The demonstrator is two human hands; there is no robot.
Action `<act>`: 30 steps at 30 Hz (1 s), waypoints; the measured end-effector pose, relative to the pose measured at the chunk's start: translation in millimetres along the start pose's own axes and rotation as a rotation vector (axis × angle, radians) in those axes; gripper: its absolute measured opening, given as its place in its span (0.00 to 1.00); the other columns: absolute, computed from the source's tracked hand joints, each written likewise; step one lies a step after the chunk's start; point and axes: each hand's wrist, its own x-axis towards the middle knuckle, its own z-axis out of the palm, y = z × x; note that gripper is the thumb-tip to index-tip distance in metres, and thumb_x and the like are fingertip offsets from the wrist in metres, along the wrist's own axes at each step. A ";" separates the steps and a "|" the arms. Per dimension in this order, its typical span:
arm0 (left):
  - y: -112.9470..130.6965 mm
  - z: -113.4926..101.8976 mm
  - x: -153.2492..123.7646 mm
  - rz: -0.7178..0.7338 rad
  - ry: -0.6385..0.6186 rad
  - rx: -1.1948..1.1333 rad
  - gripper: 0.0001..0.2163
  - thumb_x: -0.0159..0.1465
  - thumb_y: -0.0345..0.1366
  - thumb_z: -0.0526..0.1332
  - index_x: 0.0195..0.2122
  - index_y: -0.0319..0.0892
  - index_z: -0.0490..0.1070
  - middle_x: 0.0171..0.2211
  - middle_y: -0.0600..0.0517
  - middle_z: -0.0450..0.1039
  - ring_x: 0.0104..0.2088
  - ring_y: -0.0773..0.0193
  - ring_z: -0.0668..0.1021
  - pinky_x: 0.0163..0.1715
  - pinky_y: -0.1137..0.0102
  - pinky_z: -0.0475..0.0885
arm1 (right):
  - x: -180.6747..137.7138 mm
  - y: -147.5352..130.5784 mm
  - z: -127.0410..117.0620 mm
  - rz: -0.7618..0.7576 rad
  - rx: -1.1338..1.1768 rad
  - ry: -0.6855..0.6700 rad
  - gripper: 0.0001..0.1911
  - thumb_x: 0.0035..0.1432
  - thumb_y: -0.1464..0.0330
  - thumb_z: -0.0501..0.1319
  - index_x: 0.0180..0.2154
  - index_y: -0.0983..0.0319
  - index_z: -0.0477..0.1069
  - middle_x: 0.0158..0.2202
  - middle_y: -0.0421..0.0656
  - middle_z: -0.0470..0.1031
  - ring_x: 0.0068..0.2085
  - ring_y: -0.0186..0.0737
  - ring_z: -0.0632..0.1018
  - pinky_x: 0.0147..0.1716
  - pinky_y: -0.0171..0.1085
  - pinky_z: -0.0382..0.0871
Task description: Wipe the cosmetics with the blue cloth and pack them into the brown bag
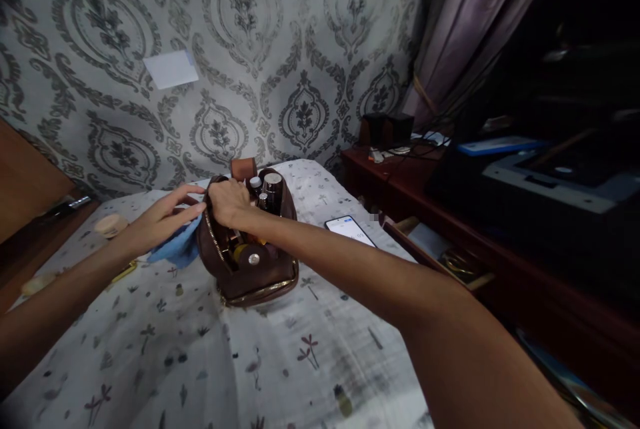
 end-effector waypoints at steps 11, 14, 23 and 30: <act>1.5 -1.7 -3.9 -0.038 -0.032 -0.007 0.22 0.64 0.55 0.57 0.52 0.45 0.65 0.37 0.52 0.72 0.30 0.64 0.76 0.28 0.70 0.70 | -23.0 26.0 -38.0 0.066 0.162 0.305 0.12 0.63 0.67 0.57 0.42 0.63 0.76 0.36 0.46 0.80 0.37 0.40 0.76 0.35 0.35 0.62; 1.5 -1.7 -4.5 -0.032 -0.033 0.012 0.22 0.65 0.55 0.56 0.53 0.45 0.65 0.37 0.53 0.73 0.30 0.64 0.76 0.28 0.71 0.69 | -33.0 34.0 -45.2 0.049 0.228 0.416 0.10 0.61 0.68 0.58 0.39 0.64 0.76 0.32 0.43 0.78 0.33 0.38 0.74 0.35 0.34 0.60; 11.1 -0.6 -5.5 0.064 0.056 0.192 0.22 0.65 0.53 0.55 0.55 0.45 0.64 0.41 0.49 0.74 0.37 0.58 0.78 0.36 0.66 0.71 | -70.4 45.4 -57.8 0.062 0.352 0.564 0.09 0.59 0.68 0.57 0.36 0.65 0.74 0.27 0.39 0.73 0.29 0.35 0.71 0.35 0.34 0.61; 49.0 7.6 4.7 0.354 0.065 0.696 0.15 0.68 0.43 0.52 0.39 0.43 0.75 0.45 0.46 0.75 0.46 0.54 0.76 0.42 0.65 0.70 | -81.1 50.3 -38.4 0.008 0.304 0.501 0.11 0.60 0.66 0.58 0.40 0.64 0.75 0.29 0.40 0.76 0.31 0.37 0.72 0.34 0.34 0.59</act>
